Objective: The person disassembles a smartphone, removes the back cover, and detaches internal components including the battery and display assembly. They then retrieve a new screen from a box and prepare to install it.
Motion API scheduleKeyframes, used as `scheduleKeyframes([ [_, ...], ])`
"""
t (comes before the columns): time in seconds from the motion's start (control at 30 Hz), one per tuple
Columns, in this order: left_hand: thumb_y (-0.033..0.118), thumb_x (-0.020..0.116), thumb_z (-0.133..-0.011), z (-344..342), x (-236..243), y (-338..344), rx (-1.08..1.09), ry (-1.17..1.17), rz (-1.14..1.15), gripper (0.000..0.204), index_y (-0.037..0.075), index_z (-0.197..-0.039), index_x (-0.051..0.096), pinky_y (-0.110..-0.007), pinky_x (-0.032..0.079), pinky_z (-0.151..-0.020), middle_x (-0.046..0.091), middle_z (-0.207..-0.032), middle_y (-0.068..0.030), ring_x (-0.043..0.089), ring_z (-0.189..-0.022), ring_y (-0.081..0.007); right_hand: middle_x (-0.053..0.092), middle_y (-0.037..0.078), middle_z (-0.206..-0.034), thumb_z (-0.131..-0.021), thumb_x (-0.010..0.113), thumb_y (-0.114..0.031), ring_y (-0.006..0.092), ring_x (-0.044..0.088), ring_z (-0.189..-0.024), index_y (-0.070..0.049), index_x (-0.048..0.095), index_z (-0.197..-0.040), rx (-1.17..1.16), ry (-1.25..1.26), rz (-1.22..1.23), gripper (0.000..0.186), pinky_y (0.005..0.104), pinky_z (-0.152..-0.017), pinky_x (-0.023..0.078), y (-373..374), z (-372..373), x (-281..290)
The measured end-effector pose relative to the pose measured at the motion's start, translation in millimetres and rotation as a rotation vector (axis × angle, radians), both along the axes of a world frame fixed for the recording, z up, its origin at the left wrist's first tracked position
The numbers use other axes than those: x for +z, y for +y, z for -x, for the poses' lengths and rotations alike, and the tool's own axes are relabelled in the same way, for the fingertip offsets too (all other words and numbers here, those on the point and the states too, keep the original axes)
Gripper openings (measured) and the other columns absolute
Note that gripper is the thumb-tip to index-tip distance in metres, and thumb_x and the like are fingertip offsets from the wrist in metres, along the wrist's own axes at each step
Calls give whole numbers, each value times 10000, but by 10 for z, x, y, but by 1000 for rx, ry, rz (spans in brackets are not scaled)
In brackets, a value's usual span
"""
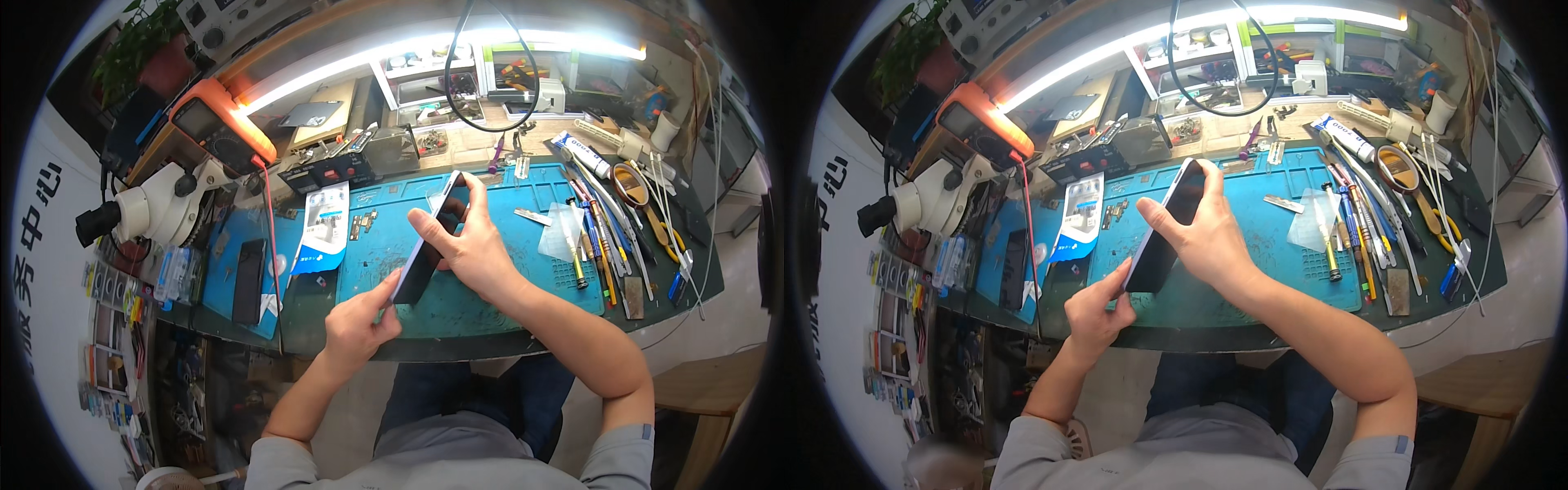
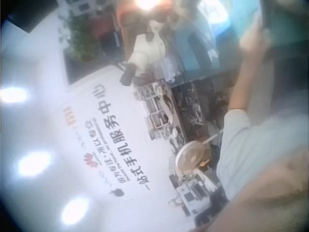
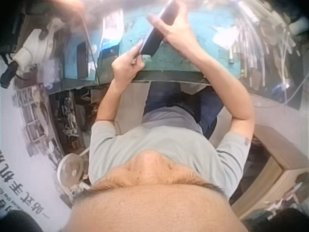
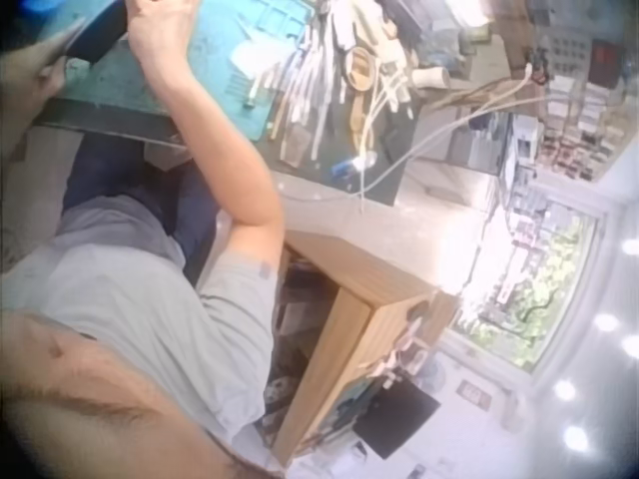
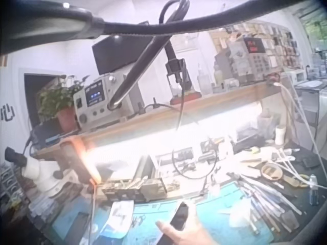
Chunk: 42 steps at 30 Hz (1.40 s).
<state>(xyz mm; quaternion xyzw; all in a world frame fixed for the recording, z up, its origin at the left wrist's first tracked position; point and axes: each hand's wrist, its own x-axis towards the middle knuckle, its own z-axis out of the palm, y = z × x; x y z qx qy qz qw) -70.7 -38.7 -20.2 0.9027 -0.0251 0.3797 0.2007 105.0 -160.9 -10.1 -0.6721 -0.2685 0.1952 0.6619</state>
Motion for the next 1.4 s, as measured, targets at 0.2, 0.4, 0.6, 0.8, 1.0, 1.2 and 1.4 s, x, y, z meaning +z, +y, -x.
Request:
scheduleKeyframes([
  [0.2,-81,656,-788,49,-18,30,25,103,208,480,22,-1255,695,-284,595,-712,756,-903,-124,748,-758,-177,549,261,-1269,-847,743,-637,360,591,-1197,-2,263,-1489,-29,-99,6,1022,450,-1005,483,-20,62,52],
  [0.4,-78,648,-814,162,301,-68,-21,333,331,476,10,-1282,661,-302,615,-792,739,-1033,-130,743,-885,-192,529,248,-1278,-832,776,-600,380,577,-1202,-81,271,-1519,13,-257,-24,998,457,-984,494,-51,115,141],
  [0.6,-97,648,-810,-5,478,-18,-141,417,427,514,9,-1309,575,-318,616,-810,649,-1028,-97,679,-943,-189,540,222,-1219,-809,827,-502,377,603,-1103,-121,280,-1545,-51,-531,-62,992,446,-885,536,-61,133,157],
  [0.8,-100,679,-786,-114,432,79,-163,331,410,686,46,-1426,478,-292,587,-758,620,-1012,-76,651,-881,-153,520,195,-1240,-824,831,-392,349,605,-1082,-199,254,-1592,104,-586,-4,980,416,-860,564,-144,59,283],
  [1.0,-46,681,-791,-261,656,142,-193,326,472,828,75,-1547,365,-281,561,-748,617,-1031,-61,625,-894,-129,435,182,-1381,-784,842,-149,328,546,-1243,-207,222,-1605,356,-495,29,1031,428,-936,594,-240,-15,432],
  [1.2,-38,667,-742,-431,797,117,-194,220,341,875,86,-1557,376,-323,571,-828,559,-1239,-102,594,-1061,-181,404,217,-1411,-727,876,-172,372,532,-1256,-213,150,-1613,340,-488,49,1146,439,-933,596,-241,43,444],
  [1.4,-35,648,-736,-557,903,121,-239,183,210,742,78,-1452,492,-368,560,-925,483,-1368,-112,545,-1192,-223,399,231,-1425,-731,876,-199,389,537,-1256,-202,142,-1613,301,-494,22,1148,426,-921,598,-209,66,390],
])
